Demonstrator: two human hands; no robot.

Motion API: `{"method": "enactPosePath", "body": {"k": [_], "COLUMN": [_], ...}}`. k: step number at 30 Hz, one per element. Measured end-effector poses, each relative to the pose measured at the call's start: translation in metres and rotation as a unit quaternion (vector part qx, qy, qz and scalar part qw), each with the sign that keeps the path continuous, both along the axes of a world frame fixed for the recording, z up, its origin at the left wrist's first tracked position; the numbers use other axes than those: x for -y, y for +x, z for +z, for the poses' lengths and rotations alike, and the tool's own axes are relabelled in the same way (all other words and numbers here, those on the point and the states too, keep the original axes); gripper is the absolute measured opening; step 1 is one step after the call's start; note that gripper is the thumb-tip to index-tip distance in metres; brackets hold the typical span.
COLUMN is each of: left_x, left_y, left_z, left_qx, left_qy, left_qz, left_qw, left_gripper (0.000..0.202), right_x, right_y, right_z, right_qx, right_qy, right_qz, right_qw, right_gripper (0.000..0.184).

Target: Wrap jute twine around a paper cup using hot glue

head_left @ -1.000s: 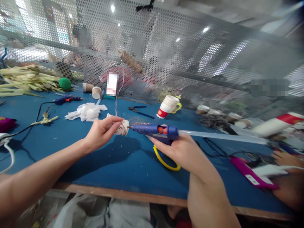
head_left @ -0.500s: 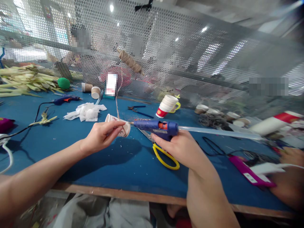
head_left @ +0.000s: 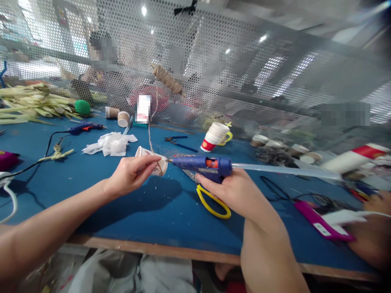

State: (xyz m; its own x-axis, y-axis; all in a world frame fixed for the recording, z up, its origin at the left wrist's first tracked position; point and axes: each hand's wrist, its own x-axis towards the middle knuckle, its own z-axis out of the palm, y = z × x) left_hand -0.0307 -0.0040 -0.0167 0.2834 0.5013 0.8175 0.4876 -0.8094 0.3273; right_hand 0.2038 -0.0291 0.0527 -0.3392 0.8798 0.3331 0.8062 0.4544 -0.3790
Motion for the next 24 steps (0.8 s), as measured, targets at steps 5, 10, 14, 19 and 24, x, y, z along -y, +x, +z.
{"method": "enactPosePath", "body": {"k": [5, 10, 14, 19, 24], "left_x": [0.0009, 0.0008, 0.0004, 0.0008, 0.0026], "left_y": [0.0005, 0.0003, 0.0007, 0.0011, 0.0013], "left_z": [-0.0016, 0.0008, 0.0023, -0.0003, -0.0002], "left_qx": [-0.016, -0.001, 0.007, 0.008, 0.001], "left_qy": [0.009, -0.005, -0.019, -0.019, -0.016], "left_qz": [0.001, -0.002, 0.002, 0.0, -0.008], "left_qw": [1.0, 1.0, 1.0, 1.0, 1.0], "left_gripper": [0.02, 0.019, 0.02, 0.02, 0.02], "right_x": [0.0006, 0.0012, 0.0017, 0.0018, 0.0014], "right_y": [-0.0033, -0.0009, 0.0005, -0.0016, -0.003], "right_z": [0.0015, 0.0014, 0.0012, 0.0024, 0.0031], "right_qx": [-0.026, -0.004, 0.018, -0.011, -0.025], "right_qy": [-0.007, 0.01, 0.023, 0.012, 0.0], "right_qz": [-0.014, 0.002, 0.021, 0.001, -0.016], "right_qw": [1.0, 1.0, 0.999, 1.0, 1.0], "right_gripper": [0.017, 0.017, 0.017, 0.014, 0.02]}}
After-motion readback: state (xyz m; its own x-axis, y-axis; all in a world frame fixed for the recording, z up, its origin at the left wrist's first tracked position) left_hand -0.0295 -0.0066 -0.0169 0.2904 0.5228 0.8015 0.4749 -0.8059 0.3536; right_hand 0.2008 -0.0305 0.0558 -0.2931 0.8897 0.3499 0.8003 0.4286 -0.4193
